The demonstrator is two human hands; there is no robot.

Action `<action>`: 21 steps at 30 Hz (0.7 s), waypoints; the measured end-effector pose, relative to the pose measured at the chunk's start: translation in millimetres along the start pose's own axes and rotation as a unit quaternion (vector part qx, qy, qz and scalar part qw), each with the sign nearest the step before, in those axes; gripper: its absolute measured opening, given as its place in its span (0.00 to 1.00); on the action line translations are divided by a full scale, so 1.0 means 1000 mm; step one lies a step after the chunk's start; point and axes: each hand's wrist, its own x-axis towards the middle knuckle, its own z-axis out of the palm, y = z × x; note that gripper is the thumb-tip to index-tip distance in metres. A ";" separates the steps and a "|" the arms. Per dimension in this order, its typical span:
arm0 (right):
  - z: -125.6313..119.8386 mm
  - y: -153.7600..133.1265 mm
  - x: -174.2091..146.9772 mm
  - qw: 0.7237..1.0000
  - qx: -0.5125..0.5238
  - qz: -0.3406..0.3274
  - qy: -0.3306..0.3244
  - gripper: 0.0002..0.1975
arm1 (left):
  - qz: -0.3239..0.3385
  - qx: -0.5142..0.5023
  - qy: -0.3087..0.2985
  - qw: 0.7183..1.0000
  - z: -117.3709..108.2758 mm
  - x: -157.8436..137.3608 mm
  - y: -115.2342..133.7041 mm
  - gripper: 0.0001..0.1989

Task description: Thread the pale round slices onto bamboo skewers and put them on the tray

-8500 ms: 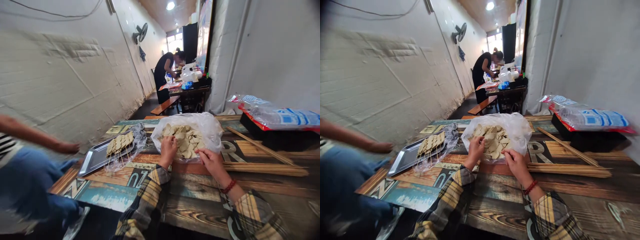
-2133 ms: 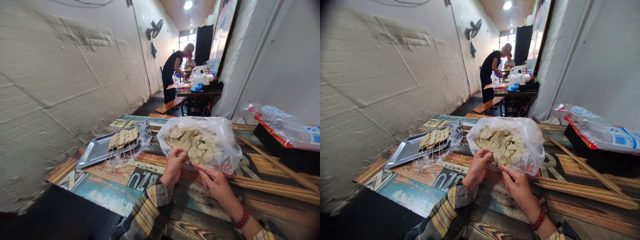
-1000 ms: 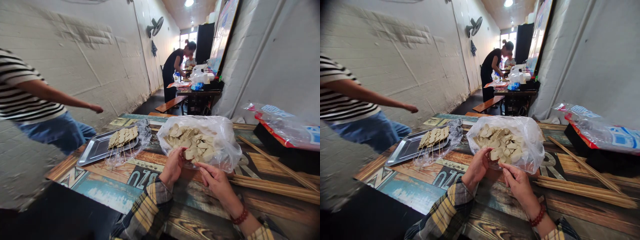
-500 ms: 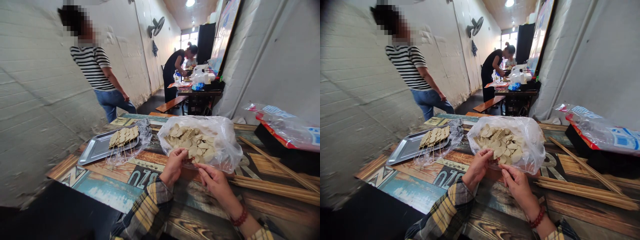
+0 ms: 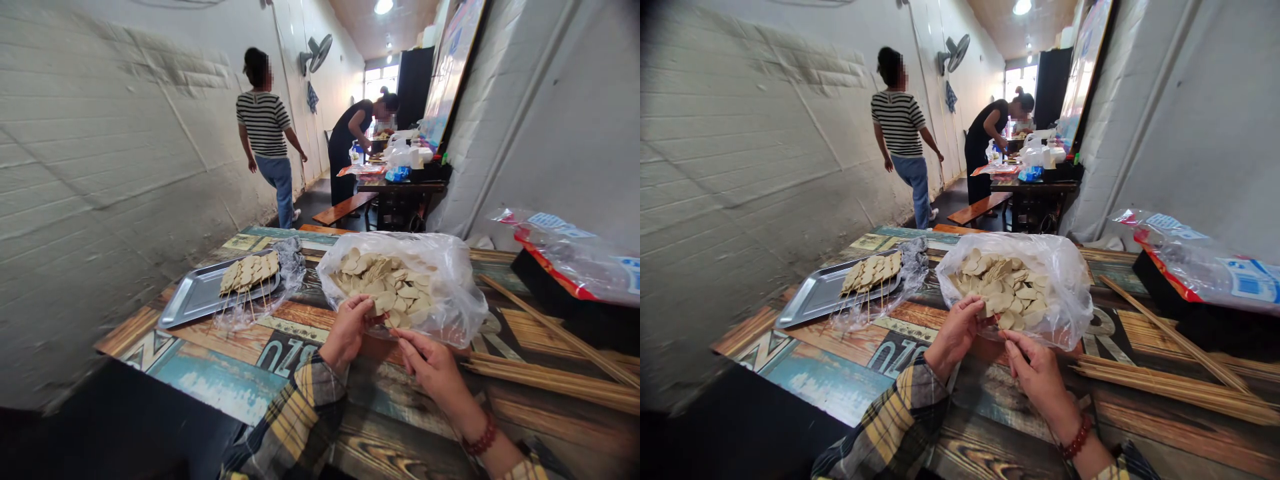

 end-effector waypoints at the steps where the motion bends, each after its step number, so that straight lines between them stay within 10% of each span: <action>1: 0.000 0.000 0.000 1.000 -0.002 -0.003 0.002 0.22 | -0.002 -0.002 0.002 1.000 0.000 0.000 0.000 0.13; 21: -0.003 -0.004 -0.005 1.000 -0.004 0.008 -0.006 0.22 | 0.004 0.003 0.019 1.000 -0.001 0.002 -0.003 0.17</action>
